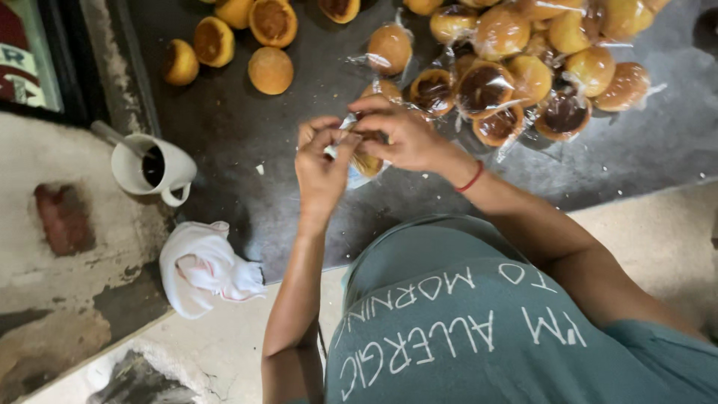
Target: The person packages small round buns into clear plastic bags by hand, taking them from a pile on the table and placing them into bags.
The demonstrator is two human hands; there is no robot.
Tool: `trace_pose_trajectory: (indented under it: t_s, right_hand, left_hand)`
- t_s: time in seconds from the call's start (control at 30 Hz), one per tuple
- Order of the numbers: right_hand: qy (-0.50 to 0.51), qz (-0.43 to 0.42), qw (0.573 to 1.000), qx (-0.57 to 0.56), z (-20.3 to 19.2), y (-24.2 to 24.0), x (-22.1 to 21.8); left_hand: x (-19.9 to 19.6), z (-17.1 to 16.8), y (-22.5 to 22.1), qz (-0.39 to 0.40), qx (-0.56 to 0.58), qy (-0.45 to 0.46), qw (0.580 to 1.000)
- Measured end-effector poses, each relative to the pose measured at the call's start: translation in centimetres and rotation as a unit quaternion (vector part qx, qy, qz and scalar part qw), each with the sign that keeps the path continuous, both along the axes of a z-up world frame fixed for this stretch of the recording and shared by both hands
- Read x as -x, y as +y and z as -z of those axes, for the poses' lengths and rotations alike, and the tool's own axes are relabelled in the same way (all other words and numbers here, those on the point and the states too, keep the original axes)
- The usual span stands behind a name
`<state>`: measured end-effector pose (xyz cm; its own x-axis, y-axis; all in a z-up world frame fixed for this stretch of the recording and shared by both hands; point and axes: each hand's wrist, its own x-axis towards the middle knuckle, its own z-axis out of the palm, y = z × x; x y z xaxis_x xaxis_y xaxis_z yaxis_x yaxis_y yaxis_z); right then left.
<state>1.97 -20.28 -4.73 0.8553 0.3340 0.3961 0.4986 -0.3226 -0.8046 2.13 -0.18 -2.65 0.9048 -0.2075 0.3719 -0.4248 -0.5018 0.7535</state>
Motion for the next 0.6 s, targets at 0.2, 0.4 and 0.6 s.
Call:
trace_pose_trajectory:
  t_s: [0.2,0.4,0.6]
  right_hand:
    - [-0.133,0.085,0.987,0.039,-1.4,1.6,1.7]
    - [-0.227,0.077,0.957,0.165,-0.7,0.4,2.3]
    - [0.286,-0.033,0.919,-0.268,1.0,-3.0,-1.2]
  left_hand:
    - [-0.4,1.9,0.2,0.08,0.354,0.262,0.894]
    - [-0.1,1.0,1.1,-0.005,0.188,0.105,0.976]
    - [0.1,2.6,3.0,-0.062,0.146,0.148,0.976]
